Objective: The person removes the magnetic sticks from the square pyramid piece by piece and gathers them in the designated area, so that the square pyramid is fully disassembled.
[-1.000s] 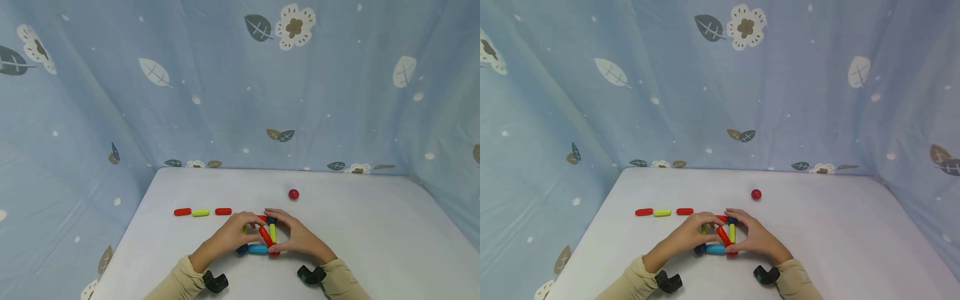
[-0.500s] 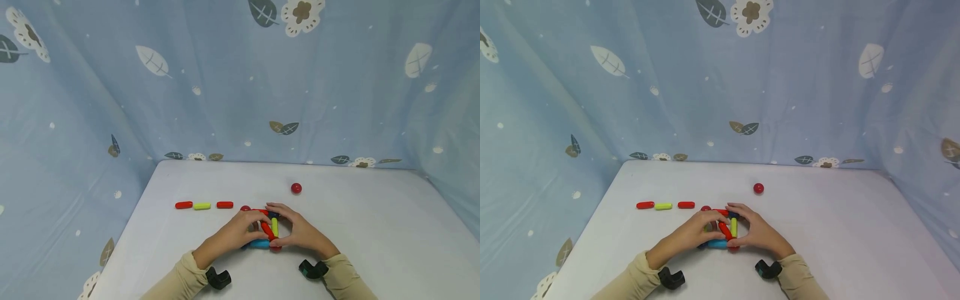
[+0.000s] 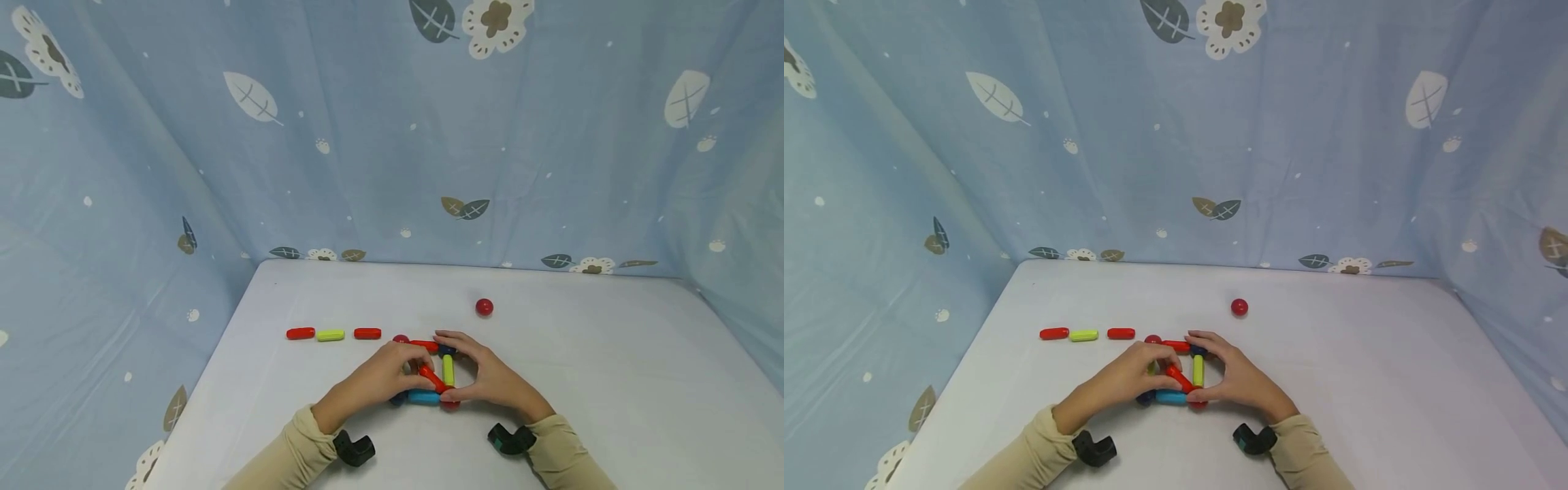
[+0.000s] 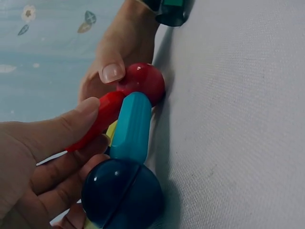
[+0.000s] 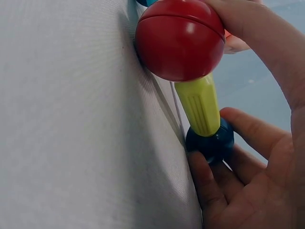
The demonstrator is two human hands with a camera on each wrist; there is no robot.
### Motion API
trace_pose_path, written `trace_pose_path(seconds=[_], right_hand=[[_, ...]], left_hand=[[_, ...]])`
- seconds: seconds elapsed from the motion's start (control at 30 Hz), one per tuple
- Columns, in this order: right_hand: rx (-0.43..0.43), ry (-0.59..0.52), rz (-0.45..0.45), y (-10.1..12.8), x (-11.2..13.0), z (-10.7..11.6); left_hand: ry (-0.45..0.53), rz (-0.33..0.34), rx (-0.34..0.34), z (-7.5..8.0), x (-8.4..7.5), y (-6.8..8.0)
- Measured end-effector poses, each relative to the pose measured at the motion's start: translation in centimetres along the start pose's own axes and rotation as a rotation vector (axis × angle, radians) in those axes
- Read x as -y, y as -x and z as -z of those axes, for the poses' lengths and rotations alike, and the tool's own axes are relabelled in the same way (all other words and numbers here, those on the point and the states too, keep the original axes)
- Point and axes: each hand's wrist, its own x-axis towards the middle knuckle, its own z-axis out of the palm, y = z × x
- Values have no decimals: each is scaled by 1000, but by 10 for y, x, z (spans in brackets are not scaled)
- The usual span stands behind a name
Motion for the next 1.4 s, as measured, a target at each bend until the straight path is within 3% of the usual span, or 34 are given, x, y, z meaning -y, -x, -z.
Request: trace_pose_path(seconds=[0.7,0.9,1.03,1.2,1.4], right_hand=[[11,-30,16,-4,5,0],[16,-14,5,-3,5,1],[19,-9,-20,-2,6,2],[18,-14,-28,-1,5,2],[17,-18,-33,0,3,0]], left_hand=[[81,-26,6,4,3,2],[164,-13,-67,17,6,5],[135,-10,-102,25,4,7],[115,10,-94,26,1,6],[68,19,-138,29,0,10]])
